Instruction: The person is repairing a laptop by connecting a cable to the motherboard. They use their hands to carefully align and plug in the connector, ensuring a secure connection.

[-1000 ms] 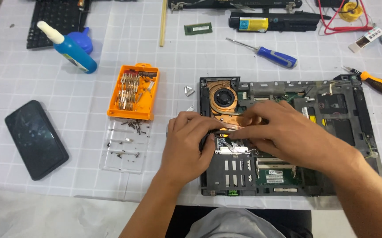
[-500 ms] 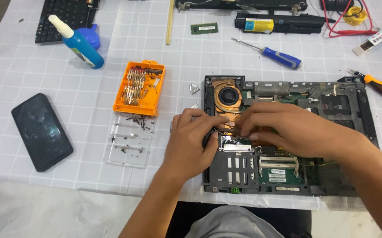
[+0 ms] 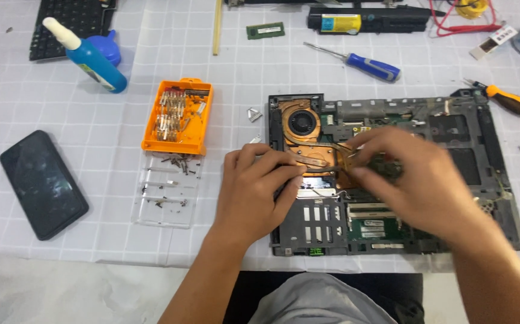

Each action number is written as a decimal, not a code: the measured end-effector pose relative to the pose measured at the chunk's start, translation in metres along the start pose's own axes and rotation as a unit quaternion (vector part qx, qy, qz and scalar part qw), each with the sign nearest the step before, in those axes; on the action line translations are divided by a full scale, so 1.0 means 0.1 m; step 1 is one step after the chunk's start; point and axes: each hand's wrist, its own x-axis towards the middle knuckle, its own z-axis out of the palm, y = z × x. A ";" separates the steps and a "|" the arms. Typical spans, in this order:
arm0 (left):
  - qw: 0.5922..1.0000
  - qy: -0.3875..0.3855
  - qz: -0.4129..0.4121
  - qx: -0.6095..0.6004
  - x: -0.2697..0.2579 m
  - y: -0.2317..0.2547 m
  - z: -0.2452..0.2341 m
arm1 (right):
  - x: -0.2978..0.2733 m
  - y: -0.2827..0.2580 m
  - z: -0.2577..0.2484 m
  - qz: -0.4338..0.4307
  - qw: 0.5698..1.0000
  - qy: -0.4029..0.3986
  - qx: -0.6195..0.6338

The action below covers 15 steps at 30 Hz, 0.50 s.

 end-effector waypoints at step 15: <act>0.980 -0.023 0.092 0.175 0.07 0.05 -0.06 | 0.13 -0.02 0.16 0.163 0.984 -0.077 0.015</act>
